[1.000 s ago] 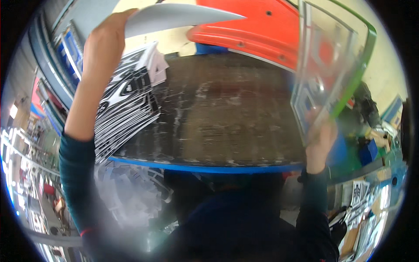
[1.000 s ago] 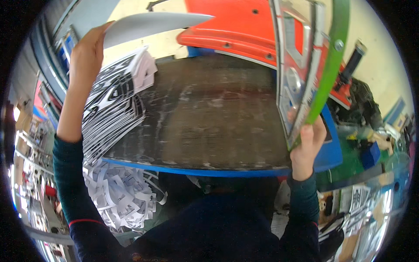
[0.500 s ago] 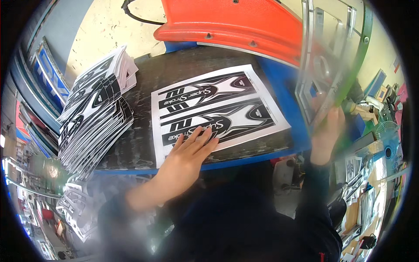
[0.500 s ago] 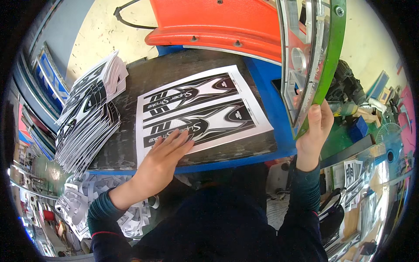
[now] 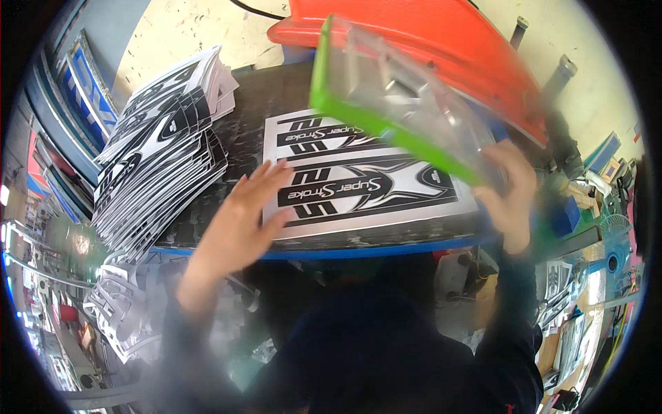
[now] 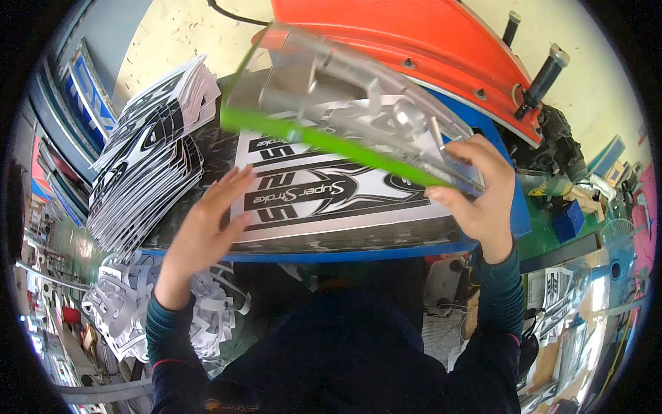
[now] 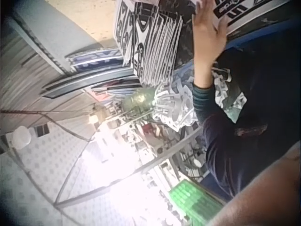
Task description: Using a manual lever-operated die cutting press to cut shapes from printed sticker sheets.
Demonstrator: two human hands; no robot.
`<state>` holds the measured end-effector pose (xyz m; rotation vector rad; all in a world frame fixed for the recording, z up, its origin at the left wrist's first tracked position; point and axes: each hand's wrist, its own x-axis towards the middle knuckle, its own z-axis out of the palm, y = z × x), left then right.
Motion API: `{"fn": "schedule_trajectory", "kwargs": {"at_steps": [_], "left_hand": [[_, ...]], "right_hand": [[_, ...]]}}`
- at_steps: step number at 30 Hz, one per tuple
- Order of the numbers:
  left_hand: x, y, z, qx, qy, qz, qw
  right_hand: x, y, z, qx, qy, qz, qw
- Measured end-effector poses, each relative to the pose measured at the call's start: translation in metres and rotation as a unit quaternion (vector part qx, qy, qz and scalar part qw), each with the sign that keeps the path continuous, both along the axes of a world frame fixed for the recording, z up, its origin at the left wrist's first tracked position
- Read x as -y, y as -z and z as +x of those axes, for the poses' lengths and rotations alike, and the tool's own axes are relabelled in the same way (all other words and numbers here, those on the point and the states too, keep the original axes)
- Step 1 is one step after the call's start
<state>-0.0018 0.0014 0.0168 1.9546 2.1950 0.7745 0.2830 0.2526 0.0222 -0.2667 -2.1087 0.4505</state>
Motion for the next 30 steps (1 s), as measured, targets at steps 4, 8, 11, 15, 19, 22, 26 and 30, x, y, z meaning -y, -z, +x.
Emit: {"fn": "schedule_trajectory", "kwargs": {"at_steps": [4, 8, 11, 15, 19, 22, 26, 30], "left_hand": [[0.021, -0.001, -0.02, 0.026, 0.017, -0.05, 0.998], [0.023, 0.005, -0.018, 0.105, -0.005, -0.008, 0.994], [0.03, 0.008, -0.027, 0.144, 0.048, 0.017, 0.988], [0.03, 0.006, -0.026, 0.095, 0.046, 0.007, 0.994], [0.028, 0.015, -0.031, 0.098, 0.035, 0.022, 0.994], [0.03, 0.016, -0.032, 0.112, 0.038, 0.049, 0.992], [0.03, 0.017, -0.033, 0.125, 0.044, 0.055, 0.99], [0.03, 0.016, -0.033, 0.113, 0.046, 0.049, 0.991]], "right_hand": [[0.008, 0.003, -0.019, 0.07, -0.028, 0.098, 0.992], [0.021, 0.005, -0.028, 0.127, -0.05, 0.118, 0.984], [0.026, 0.008, -0.034, 0.134, -0.062, 0.131, 0.98], [0.028, 0.01, -0.039, 0.158, -0.075, 0.135, 0.975], [0.028, 0.012, -0.042, 0.168, -0.082, 0.141, 0.972], [0.029, 0.012, -0.044, 0.176, -0.091, 0.138, 0.97], [0.03, 0.014, -0.046, 0.18, -0.093, 0.131, 0.97], [0.032, 0.014, -0.046, 0.186, -0.088, 0.125, 0.971]]}}
